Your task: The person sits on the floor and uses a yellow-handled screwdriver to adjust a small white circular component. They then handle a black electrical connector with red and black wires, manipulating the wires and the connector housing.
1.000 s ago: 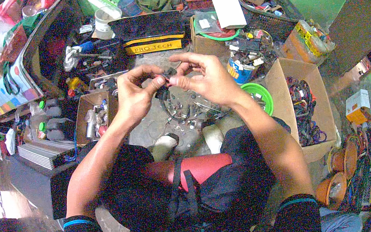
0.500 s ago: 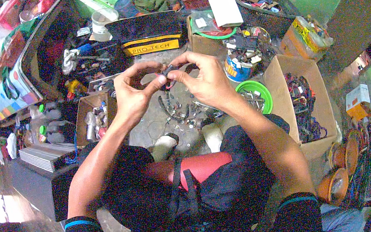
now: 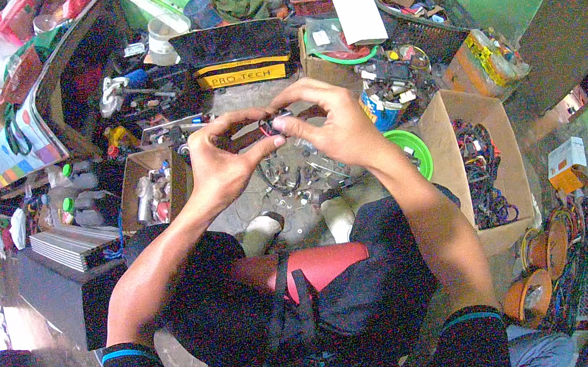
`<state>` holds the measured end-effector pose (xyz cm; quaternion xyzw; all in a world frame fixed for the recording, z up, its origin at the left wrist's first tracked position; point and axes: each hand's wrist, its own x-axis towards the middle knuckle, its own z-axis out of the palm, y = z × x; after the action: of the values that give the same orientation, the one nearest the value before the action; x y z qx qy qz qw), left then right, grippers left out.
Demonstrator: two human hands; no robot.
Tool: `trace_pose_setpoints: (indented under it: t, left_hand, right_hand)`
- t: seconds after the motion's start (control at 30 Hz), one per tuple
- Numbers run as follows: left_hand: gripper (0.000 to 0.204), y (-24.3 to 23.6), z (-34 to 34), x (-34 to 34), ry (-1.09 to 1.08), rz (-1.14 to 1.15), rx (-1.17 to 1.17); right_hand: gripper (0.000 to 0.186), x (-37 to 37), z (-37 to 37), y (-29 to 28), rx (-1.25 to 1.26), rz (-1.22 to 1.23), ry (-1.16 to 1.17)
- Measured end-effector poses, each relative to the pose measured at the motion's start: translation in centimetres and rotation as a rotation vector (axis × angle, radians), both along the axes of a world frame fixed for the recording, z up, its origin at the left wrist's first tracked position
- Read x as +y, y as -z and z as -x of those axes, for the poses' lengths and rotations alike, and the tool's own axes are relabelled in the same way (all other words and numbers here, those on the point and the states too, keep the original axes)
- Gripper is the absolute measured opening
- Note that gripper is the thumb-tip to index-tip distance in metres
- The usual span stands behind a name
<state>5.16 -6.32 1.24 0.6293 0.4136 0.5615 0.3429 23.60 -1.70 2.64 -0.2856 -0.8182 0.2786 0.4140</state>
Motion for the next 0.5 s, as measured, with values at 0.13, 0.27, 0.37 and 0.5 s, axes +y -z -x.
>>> trace_pose_setpoints:
  t: [0.13,0.27,0.37,0.5]
  left_hand:
    - [0.025,0.5,0.1,0.2,-0.053,-0.001,-0.050]
    - [0.027,0.7,0.0,0.4,-0.067,-0.044,-0.116]
    - [0.029,0.6,0.0,0.5,-0.025,-0.052,-0.128]
    - [0.031,0.6,0.3,0.2,0.038,0.010,0.000]
  right_hand:
    - [0.025,0.0,0.1,0.4,0.019,0.042,0.045]
    - [0.019,-0.7,0.9,0.9,0.066,-0.171,0.159]
    - [0.014,-1.2,1.0,0.4,0.125,-0.390,0.213]
    - [0.021,-1.2,0.9,0.6,0.154,-0.522,0.250]
